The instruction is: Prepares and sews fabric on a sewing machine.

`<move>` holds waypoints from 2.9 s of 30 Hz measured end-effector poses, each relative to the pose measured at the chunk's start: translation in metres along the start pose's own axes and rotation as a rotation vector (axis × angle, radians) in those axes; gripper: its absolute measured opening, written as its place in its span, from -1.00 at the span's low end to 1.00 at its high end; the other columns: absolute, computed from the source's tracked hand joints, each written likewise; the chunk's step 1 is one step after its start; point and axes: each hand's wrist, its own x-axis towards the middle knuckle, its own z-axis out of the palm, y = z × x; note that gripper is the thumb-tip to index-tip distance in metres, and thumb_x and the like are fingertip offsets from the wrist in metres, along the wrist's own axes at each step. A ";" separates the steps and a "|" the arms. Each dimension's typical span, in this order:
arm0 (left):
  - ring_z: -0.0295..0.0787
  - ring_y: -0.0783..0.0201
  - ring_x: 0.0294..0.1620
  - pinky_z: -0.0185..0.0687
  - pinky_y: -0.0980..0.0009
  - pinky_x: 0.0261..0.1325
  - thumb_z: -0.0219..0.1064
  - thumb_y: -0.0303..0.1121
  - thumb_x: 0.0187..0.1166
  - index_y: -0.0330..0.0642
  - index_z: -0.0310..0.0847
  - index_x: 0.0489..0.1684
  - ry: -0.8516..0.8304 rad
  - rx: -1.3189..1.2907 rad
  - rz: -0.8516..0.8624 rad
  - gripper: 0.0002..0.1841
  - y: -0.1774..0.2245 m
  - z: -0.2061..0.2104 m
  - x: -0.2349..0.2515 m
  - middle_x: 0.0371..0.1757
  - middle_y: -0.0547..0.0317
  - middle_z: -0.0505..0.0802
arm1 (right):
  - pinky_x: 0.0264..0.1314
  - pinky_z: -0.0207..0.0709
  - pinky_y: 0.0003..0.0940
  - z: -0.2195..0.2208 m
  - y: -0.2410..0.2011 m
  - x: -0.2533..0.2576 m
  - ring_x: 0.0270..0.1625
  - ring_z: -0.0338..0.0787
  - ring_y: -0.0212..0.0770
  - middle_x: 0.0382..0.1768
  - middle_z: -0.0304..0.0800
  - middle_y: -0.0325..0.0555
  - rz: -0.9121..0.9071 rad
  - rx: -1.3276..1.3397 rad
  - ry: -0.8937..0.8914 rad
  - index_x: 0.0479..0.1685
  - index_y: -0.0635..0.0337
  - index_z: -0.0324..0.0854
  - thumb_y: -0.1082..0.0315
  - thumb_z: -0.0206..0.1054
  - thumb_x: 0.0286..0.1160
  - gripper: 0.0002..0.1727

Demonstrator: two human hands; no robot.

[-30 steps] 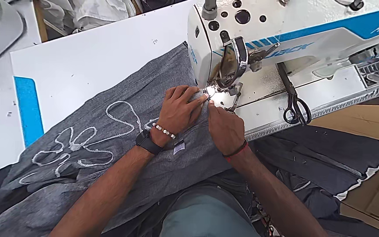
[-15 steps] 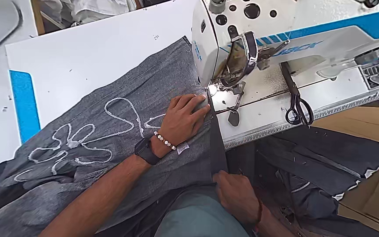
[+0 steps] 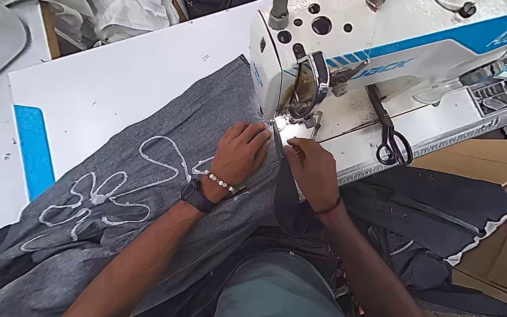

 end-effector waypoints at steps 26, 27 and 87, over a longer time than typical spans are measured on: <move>0.54 -0.08 0.48 0.35 -0.08 0.47 0.11 -0.12 0.73 0.31 0.72 0.43 -0.057 0.078 0.038 -0.61 -0.012 -0.003 0.006 0.41 0.10 0.74 | -0.10 0.68 -0.19 0.020 -0.003 0.015 -0.01 0.75 0.04 -0.10 0.70 0.07 -0.347 -0.312 -0.086 0.15 0.28 0.76 0.39 0.25 0.62 -0.72; 0.54 -0.06 0.49 0.34 -0.08 0.50 0.11 -0.11 0.73 0.30 0.72 0.43 -0.062 0.067 0.056 -0.61 -0.011 -0.003 0.006 0.42 0.12 0.74 | -0.06 0.68 -0.18 0.017 -0.002 0.014 0.03 0.74 0.04 -0.06 0.70 0.06 -0.346 -0.288 -0.094 0.19 0.26 0.77 0.36 0.23 0.63 -0.69; 0.51 -0.08 0.50 0.14 -0.11 0.56 0.17 -0.07 0.69 0.23 0.86 0.14 -0.006 0.008 0.376 -0.68 -0.080 -0.012 0.039 0.30 0.13 0.82 | -0.63 0.39 -0.11 0.017 -0.022 0.031 -0.60 0.71 0.01 -0.68 0.67 -0.12 -0.058 -0.448 -0.164 0.43 -0.20 0.72 0.12 0.02 0.81 -0.57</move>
